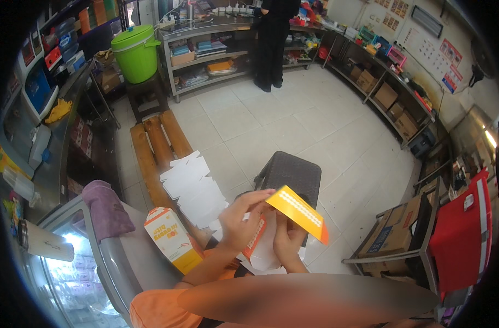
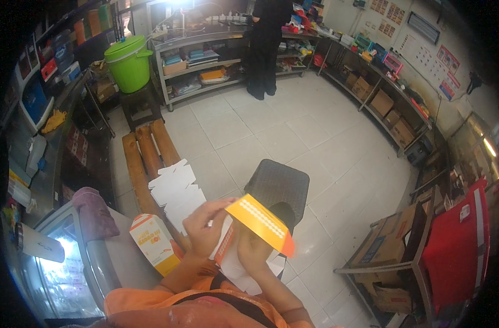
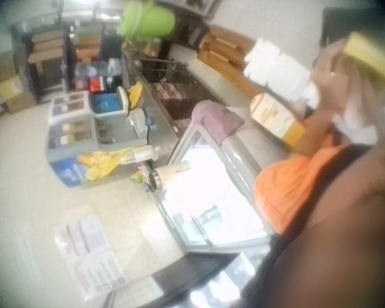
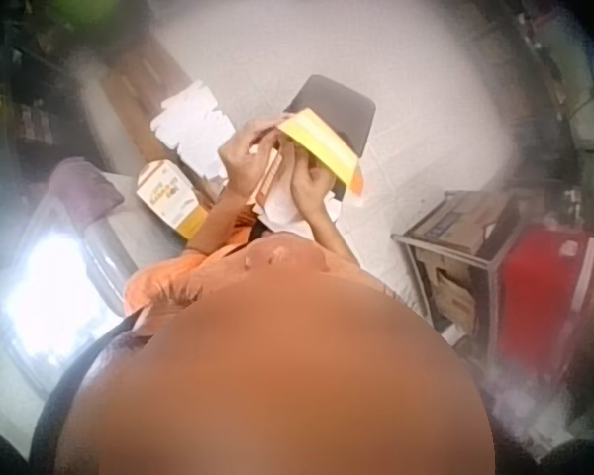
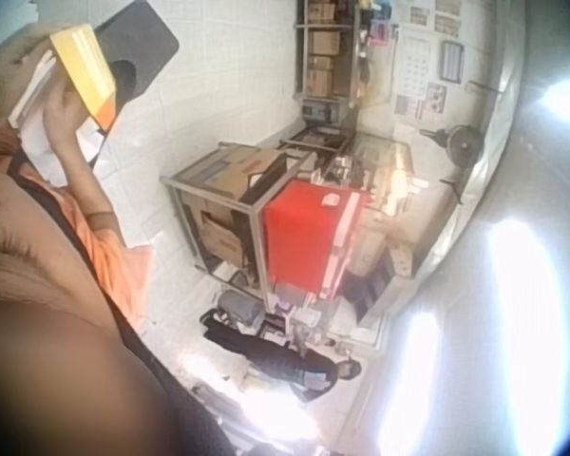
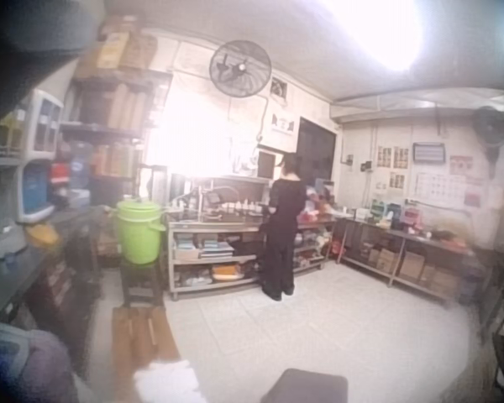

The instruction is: The person folds flat cardboard pieces into small rectangular boxes by hand, aligning edges and creasing flaps. They repeatedly pick up flat pieces, fold them into shape, and place the finished boxes on a nearby surface.

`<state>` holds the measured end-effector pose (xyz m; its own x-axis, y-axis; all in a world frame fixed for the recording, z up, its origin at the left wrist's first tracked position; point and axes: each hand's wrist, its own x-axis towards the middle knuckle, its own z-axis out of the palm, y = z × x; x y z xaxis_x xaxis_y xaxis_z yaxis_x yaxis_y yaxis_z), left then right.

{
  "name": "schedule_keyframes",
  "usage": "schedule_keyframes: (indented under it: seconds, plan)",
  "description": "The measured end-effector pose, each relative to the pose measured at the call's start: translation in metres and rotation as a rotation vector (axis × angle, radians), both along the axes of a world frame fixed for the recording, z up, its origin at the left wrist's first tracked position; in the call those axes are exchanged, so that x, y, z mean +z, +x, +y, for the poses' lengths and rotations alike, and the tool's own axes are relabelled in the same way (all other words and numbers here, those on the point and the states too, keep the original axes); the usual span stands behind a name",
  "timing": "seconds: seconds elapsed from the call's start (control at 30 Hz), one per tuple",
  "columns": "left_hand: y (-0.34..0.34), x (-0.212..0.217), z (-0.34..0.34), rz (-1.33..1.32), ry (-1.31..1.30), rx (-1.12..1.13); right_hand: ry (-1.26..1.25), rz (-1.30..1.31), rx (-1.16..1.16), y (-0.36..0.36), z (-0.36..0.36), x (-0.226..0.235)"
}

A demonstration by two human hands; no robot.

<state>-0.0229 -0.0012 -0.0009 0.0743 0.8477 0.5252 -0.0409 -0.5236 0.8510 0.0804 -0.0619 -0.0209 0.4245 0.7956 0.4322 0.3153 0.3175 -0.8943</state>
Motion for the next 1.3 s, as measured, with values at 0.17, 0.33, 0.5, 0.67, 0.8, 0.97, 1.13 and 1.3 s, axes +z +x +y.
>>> schedule_keyframes:
  seconds: [0.17, 0.33, 0.5, 0.67, 0.8, 0.97, 1.13, 1.3]
  plan:
    - [-0.021, -0.011, 0.033, -0.035, -0.017, 0.373, 0.411, -0.670, -0.046, 0.005, -0.003, 0.017]
    - [-0.023, -0.029, 0.035, -0.326, 0.028, 0.212, 0.332, -0.113, -0.332, 0.016, 0.011, 0.033]
    - [-0.021, -0.024, 0.037, 0.125, 0.232, 0.353, 0.389, -0.644, -0.066, 0.036, 0.015, 0.044]
    - [-0.022, -0.021, 0.037, 0.302, 0.655, 0.175, 0.254, -0.673, 0.046, 0.032, 0.017, 0.041]
    - [-0.024, -0.028, 0.035, 0.216, 0.573, -0.041, 0.093, -0.323, -0.017, 0.031, 0.014, 0.037]
    - [-0.028, -0.028, 0.037, 0.252, 0.664, -0.122, 0.028, -0.139, 0.072, 0.038, 0.012, 0.038]
    - [-0.026, -0.024, 0.034, 0.230, 0.641, -0.072, -0.042, -0.014, 0.263, 0.030, 0.007, 0.037]
    - [-0.023, -0.028, 0.032, 0.135, 0.589, -0.009, 0.003, -0.223, 0.235, 0.027, 0.005, 0.036]
